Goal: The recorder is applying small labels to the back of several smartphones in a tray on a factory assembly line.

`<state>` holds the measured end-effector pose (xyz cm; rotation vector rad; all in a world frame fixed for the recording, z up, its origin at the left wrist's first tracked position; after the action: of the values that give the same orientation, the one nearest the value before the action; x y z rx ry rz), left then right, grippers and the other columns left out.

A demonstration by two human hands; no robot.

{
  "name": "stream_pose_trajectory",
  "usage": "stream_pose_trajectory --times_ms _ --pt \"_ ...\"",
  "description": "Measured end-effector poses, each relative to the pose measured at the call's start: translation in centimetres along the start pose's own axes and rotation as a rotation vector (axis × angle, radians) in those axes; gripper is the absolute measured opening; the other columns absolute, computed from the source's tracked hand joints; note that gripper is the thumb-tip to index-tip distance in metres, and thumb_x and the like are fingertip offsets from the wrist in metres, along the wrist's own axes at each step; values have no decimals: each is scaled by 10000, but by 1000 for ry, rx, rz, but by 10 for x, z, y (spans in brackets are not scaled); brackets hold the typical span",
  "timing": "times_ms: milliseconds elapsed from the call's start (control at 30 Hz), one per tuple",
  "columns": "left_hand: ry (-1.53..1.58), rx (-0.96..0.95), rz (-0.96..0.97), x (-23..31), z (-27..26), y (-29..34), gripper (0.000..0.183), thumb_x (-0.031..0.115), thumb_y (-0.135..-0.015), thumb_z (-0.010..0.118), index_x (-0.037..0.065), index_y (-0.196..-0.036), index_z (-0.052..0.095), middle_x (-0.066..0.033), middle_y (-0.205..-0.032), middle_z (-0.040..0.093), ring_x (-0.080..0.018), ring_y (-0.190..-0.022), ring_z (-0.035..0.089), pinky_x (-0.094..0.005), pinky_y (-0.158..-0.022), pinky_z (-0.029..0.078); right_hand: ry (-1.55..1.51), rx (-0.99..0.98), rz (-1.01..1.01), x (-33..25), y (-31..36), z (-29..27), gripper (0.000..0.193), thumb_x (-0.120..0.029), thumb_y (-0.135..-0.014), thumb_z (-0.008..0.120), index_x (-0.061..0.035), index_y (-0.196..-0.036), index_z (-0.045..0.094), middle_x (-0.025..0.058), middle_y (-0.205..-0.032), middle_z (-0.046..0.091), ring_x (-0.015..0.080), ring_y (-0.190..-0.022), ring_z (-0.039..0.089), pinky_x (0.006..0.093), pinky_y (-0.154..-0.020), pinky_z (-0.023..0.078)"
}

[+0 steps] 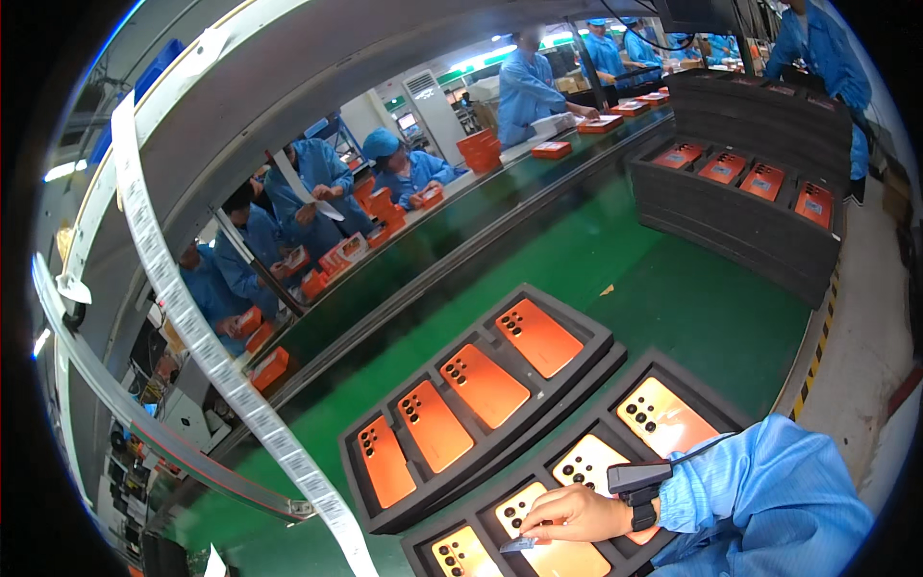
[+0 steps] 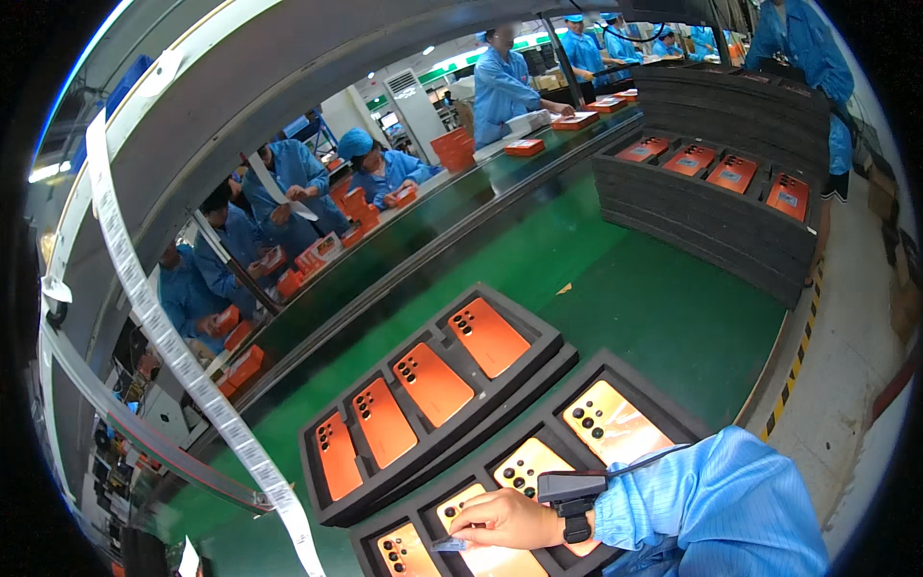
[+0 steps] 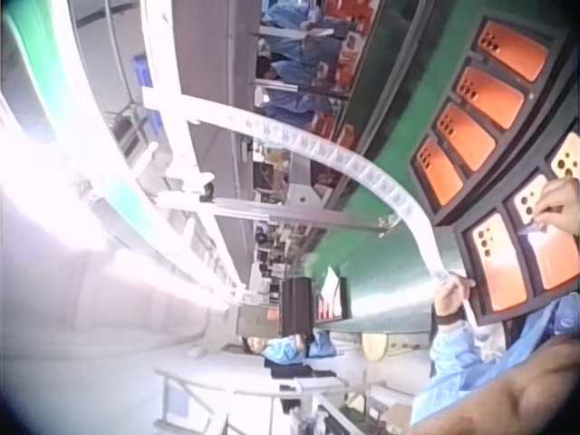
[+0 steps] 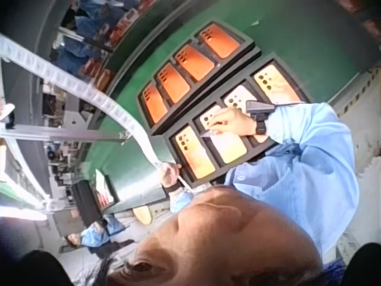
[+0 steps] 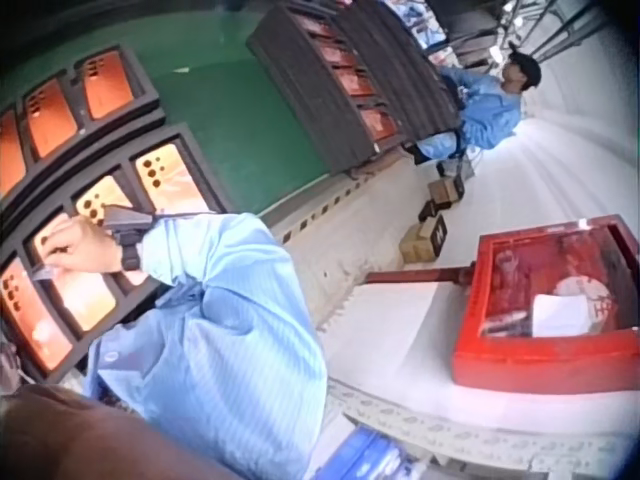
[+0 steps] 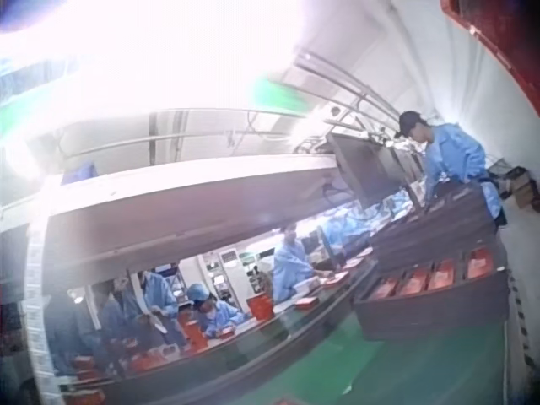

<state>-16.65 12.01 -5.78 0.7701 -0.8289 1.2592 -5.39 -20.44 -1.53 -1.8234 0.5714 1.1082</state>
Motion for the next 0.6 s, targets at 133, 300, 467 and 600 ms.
stream_pose_trajectory --times_ms 133,300,467,600 --pt "52 15 26 0 12 1 272 221 -883 486 -25 -802 571 -129 -586 538 -249 -544 508 -426 -749 450 2 -26 -43 -4 2 -2 136 -67 -806 645 -4 -925 653 64 -802 635 103 -640 586 208 -530 445" --pt "-15 -10 26 1 16 0 311 253 -889 473 -18 -757 551 -125 -581 538 -248 -543 512 -419 -756 448 -54 -21 1 -4 4 -2 125 -135 -822 631 -32 -892 642 54 -752 619 139 -582 547 253 -537 441" --pt "-30 -17 32 -1 14 3 321 253 -896 459 -17 -754 558 -131 -589 547 -255 -541 518 -421 -757 448 -40 -80 14 -11 3 -8 172 -70 -799 656 -8 -959 645 65 -841 643 113 -700 613 218 -577 471" --pt "-44 -45 45 2 17 2 316 247 -897 459 -19 -769 572 -134 -606 558 -256 -547 527 -428 -742 449 -12 -74 22 -9 1 -7 172 -70 -799 658 -12 -960 648 56 -815 630 91 -620 559 204 -531 432"
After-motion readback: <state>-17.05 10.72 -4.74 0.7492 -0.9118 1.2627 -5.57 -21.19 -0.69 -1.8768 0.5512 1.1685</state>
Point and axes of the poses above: each hand's wrist, its own y-axis away from the middle knuckle, its own z-axis out of the palm, x = y × z, the point moved 3 cm from there along -y, towards the middle knuckle
